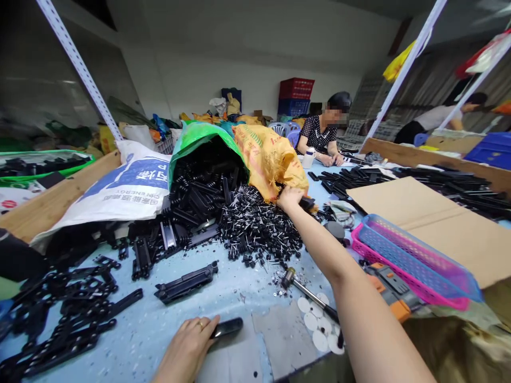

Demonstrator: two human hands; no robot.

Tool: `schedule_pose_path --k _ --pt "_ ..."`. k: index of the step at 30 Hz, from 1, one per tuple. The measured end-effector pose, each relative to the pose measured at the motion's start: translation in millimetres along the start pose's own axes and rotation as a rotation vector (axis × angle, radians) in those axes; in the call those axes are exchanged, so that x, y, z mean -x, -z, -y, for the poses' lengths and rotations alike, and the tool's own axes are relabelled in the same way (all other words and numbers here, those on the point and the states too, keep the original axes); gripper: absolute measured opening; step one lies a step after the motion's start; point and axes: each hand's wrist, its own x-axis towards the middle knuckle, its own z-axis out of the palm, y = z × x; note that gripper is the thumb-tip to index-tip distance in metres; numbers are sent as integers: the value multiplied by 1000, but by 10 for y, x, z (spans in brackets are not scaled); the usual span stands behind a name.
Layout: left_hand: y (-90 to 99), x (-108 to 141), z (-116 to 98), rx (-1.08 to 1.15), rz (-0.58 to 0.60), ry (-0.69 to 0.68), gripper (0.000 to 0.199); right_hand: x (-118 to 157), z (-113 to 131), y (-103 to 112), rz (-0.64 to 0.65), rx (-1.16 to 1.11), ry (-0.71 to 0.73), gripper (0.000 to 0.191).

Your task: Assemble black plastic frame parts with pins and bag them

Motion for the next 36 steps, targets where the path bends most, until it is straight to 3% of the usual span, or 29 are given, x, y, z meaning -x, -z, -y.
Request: schedule_pose_path --k 3,7,9,11,14,16,18,20,22,25,26,28,30,33,36 --pt "127 77 -59 1 40 48 38 288 147 36 -1 -18 38 56" --pt "182 189 -107 19 121 183 38 722 124 256 50 -101 122 26" --pt "193 203 -148 88 87 248 36 990 83 390 79 -174 191 21" --pt "236 162 -238 238 -37 300 38 1325 90 467 106 -261 279 25" --pt "374 0 -466 617 -239 357 54 1929 234 408 280 -830 321 37" --pt "479 -131 -616 914 -318 371 59 2327 357 281 439 -1342 215 41" --pt "555 -225 -700 1163 -368 429 54 2647 412 153 551 -1537 132 45" --pt "589 -252 -700 1330 -397 563 44 2861 356 77 532 -1345 232 49" --pt "596 -217 -648 1445 -382 712 40 2981 215 69 392 -1074 385 47" --pt "605 -121 -577 1542 -182 817 42 3059 -13 100 153 -742 688 39" --pt "610 -96 -565 1510 -118 790 43 3071 -70 93 137 -628 819 36" --pt "610 -71 -540 1280 -98 641 44 3082 -150 18 170 -365 1068 32" --pt "577 -81 -499 925 -124 449 44 3087 -201 -136 252 -194 1173 33" --pt "456 -126 -421 544 42 254 51 3105 -241 -412 298 -85 1159 40" --pt "324 -149 -385 388 167 166 61 3148 -248 -567 282 -75 1082 42"
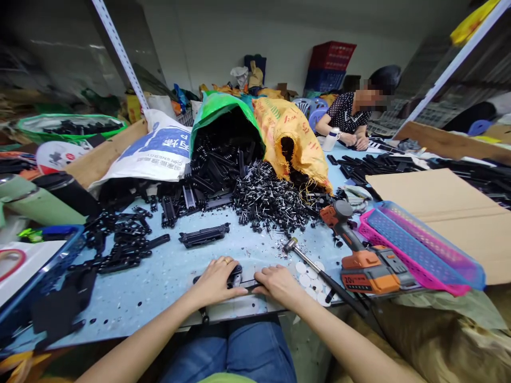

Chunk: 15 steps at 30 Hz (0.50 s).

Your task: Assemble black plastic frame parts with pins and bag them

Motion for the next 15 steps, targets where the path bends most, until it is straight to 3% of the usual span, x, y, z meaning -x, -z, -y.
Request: schedule_pose_path --k 3,8,12,15 --pt "-60 15 19 -60 -28 -16 71 28 59 16 -38 11 -49 39" --pt "-35 87 14 -35 -26 -21 67 97 194 169 -68 47 -92 32" --pt "-39 101 40 -26 -40 -47 75 128 302 252 -80 73 -121 28" --pt "-80 103 69 -35 -69 -57 66 138 341 312 -92 97 -149 24"
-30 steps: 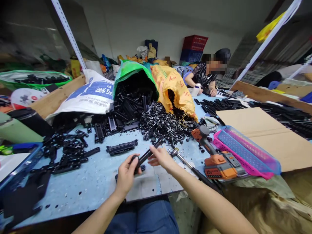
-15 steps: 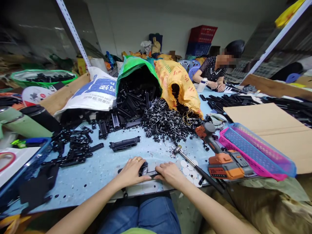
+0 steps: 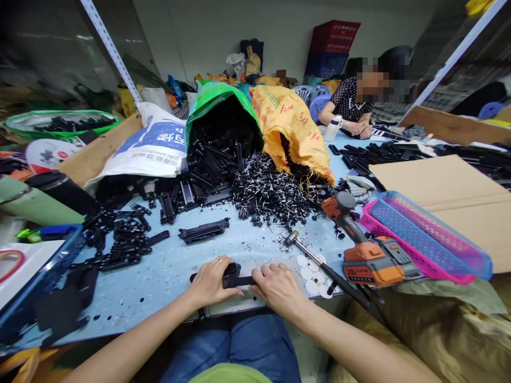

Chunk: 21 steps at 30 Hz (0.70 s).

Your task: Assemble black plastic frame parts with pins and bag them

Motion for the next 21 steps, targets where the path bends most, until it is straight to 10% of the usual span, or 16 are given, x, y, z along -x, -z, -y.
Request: schedule_pose_path --k 13,21 --pt "-61 31 14 -2 -96 -19 45 -144 -127 182 -49 61 132 27" --pt "13 -239 -65 -70 42 21 55 -83 -382 -288 -46 -119 87 36"
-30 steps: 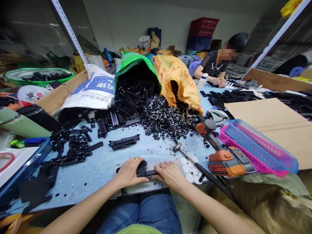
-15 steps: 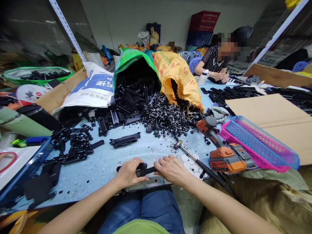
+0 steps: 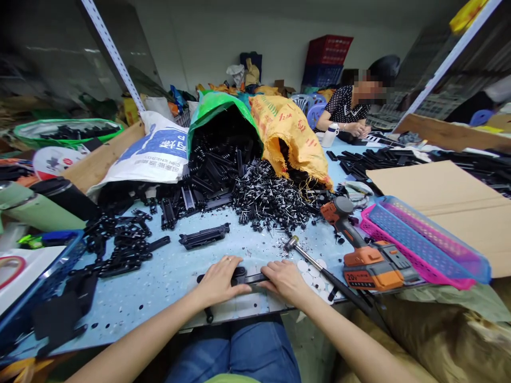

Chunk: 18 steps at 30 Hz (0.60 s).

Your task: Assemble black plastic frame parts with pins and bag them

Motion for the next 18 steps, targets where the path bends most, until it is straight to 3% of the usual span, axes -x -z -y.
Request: schedule_pose_path --k 4,7,9,14,18 --pt "105 -709 175 -139 -82 204 32 118 -123 -210 -50 -116 -54 35" --pt "104 -1250 342 -154 -108 304 27 185 -129 -239 -56 -165 -95 33" --pt "46 -1464 385 -162 -118 337 26 182 -143 -219 -58 -188 -104 32" --pt "-137 -1479 310 -187 -112 325 29 -96 -347 -147 -180 -175 -205 26" --pt "-180 -1373 233 -186 -79 164 24 -538 -515 -139 -216 -48 -394 23"
